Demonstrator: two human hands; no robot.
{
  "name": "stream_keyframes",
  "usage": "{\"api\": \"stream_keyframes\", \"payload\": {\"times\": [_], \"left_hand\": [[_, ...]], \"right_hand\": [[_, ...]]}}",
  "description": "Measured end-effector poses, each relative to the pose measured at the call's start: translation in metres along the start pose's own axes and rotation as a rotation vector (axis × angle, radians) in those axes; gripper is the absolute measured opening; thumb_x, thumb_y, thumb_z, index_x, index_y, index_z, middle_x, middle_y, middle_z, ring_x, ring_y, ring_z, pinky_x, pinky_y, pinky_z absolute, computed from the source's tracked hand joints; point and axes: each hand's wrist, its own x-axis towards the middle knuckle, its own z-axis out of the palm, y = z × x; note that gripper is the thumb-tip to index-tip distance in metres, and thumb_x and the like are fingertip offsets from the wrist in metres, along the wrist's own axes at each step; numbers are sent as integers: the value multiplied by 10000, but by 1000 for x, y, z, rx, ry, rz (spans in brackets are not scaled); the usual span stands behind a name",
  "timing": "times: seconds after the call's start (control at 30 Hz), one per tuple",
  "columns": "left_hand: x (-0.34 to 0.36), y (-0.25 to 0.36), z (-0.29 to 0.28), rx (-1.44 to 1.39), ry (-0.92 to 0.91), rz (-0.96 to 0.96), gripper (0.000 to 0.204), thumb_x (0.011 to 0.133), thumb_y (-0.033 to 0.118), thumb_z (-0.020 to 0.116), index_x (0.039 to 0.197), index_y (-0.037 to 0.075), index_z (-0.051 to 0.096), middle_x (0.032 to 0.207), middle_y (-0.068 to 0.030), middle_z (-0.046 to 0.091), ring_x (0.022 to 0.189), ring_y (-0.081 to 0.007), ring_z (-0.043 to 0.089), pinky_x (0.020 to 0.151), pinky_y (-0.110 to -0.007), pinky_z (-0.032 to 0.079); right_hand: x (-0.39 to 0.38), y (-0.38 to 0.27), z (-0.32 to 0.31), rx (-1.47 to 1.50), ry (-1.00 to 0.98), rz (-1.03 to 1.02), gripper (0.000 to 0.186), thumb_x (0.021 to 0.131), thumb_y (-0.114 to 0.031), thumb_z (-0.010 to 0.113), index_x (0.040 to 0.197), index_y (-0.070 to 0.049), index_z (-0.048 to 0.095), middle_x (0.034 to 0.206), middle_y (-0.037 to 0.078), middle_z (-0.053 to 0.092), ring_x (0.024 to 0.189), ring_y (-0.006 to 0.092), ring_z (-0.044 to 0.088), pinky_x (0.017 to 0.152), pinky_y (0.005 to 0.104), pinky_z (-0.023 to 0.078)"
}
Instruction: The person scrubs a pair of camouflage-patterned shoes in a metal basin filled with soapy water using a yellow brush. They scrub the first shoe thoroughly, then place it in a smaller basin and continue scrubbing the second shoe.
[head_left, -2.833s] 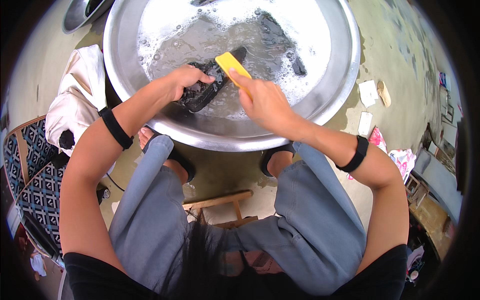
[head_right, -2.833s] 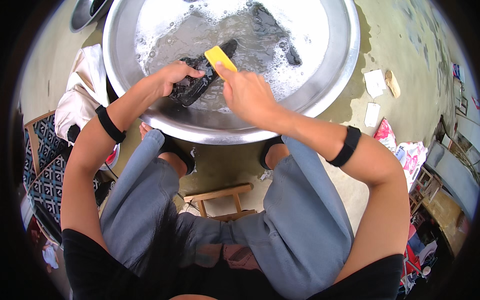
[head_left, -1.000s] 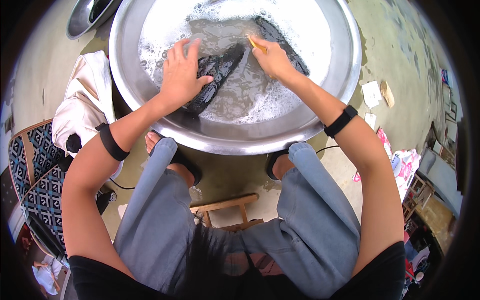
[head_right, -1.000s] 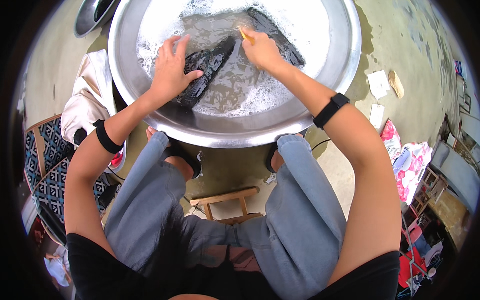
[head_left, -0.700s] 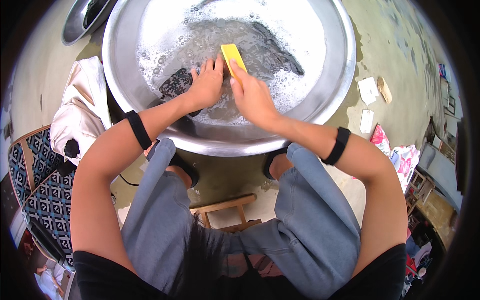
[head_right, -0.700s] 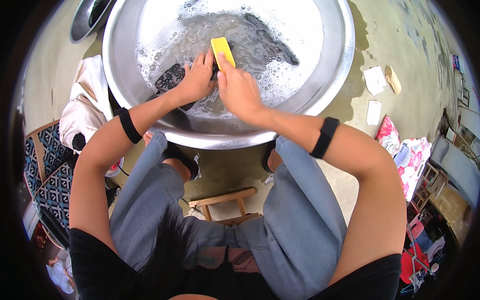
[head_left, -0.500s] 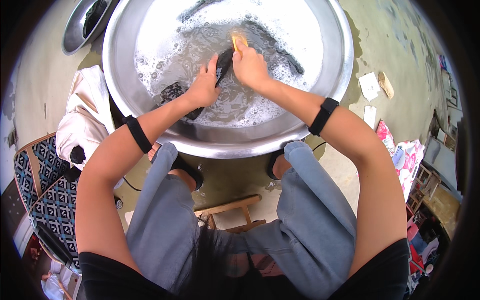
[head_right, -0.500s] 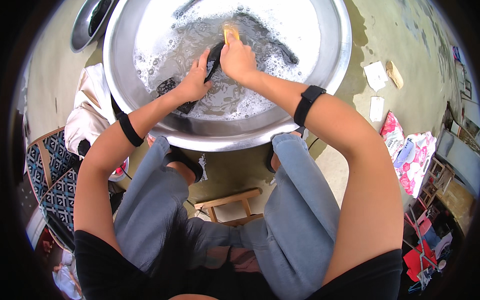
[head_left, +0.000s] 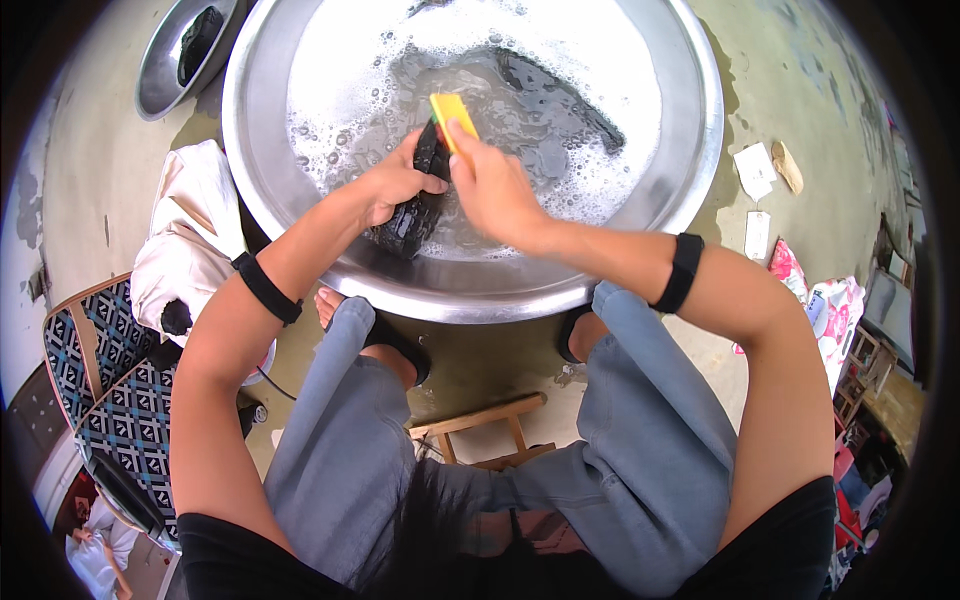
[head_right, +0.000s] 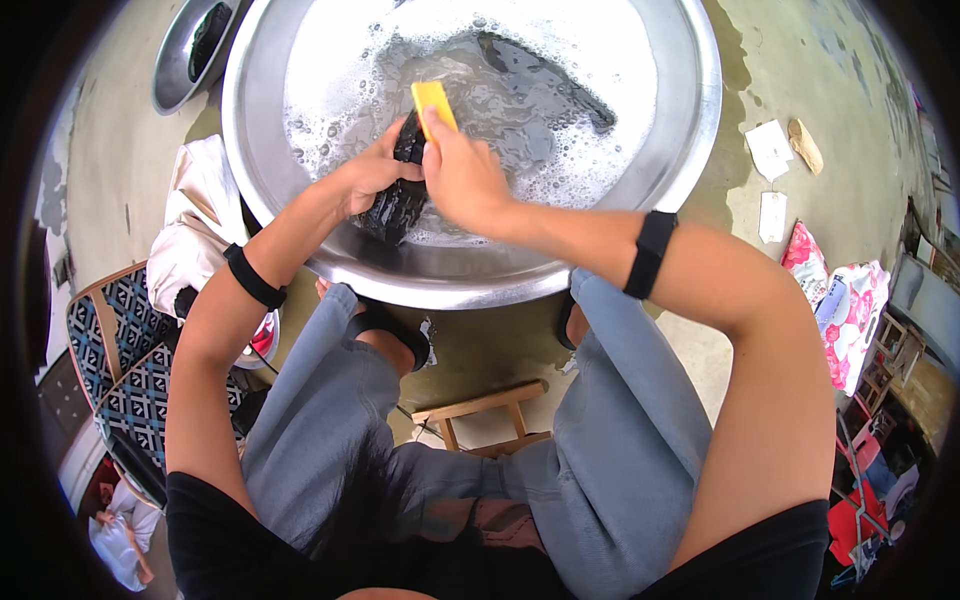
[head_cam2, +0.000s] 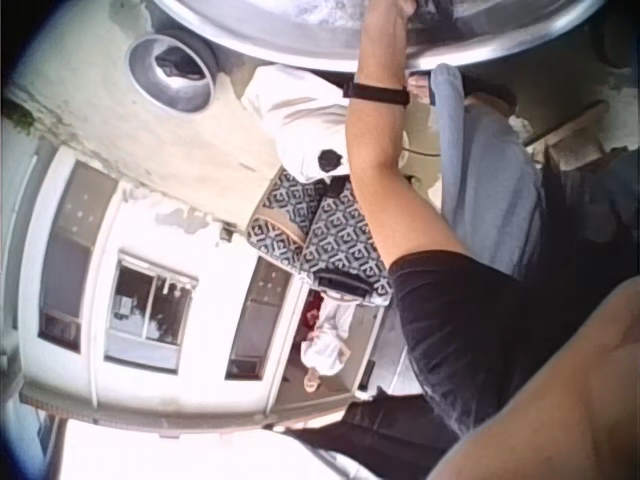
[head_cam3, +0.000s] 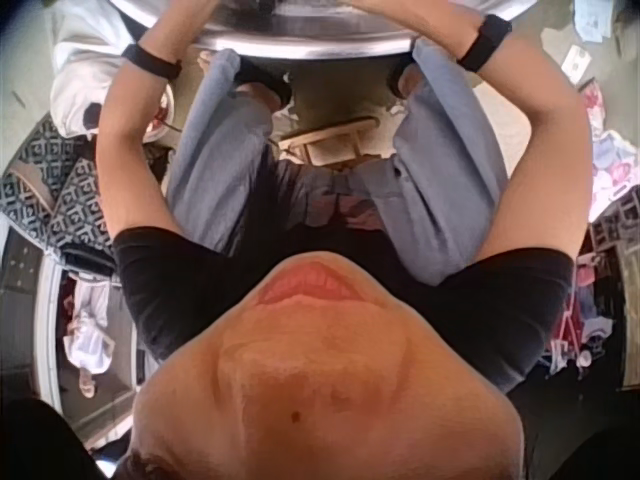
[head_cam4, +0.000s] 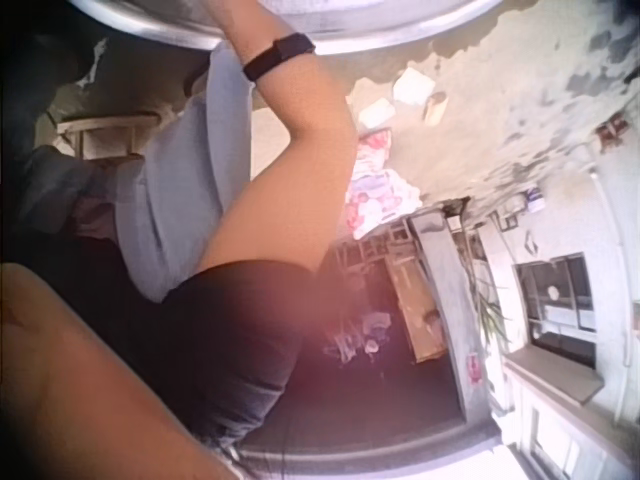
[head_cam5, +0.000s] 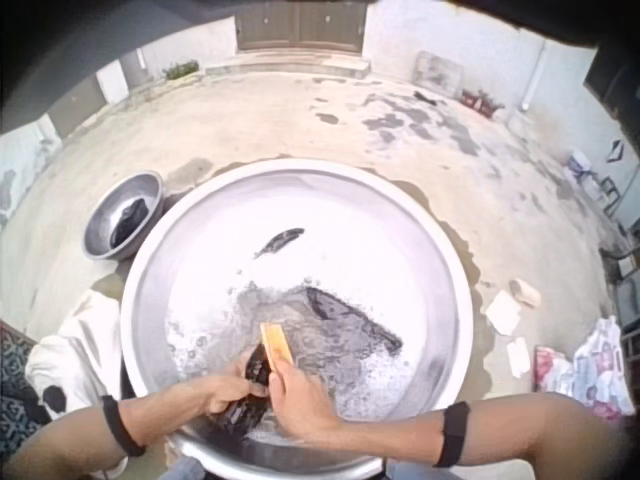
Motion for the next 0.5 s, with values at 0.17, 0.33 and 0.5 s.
{"api": "stream_keyframes", "payload": {"times": [0.17, 0.33, 0.5], "left_hand": [[-3, -2, -9, -195, -135, -114, 824, 849, -129, 708, 1554, 168, 400, 1247, -132, 662, 1095, -307, 706, 878, -477, 636], [-18, -1, -7, -322, -165, -69, 765, 887, -113, 704, 1548, 163, 433, 1312, -108, 664, 1159, -270, 709, 1011, -463, 604], [-35, 4, -2, -369, -154, 31, 680, 874, -118, 711, 1465, 142, 500, 1310, -101, 664, 1163, -276, 702, 1016, -463, 604]], "right_hand": [[11, 2, 5, -108, 57, -42, 492, 1041, -201, 519, 1525, -138, 576, 1057, 282, 750, 963, 513, 717, 931, 594, 565], [11, 2, 13, -47, 109, 6, 502, 1040, -212, 532, 1530, -112, 568, 1006, 279, 753, 945, 498, 723, 930, 576, 561], [-10, -7, 3, -60, 121, -210, 486, 1049, -182, 529, 1526, -96, 567, 924, 289, 736, 880, 496, 720, 838, 586, 565]]}}
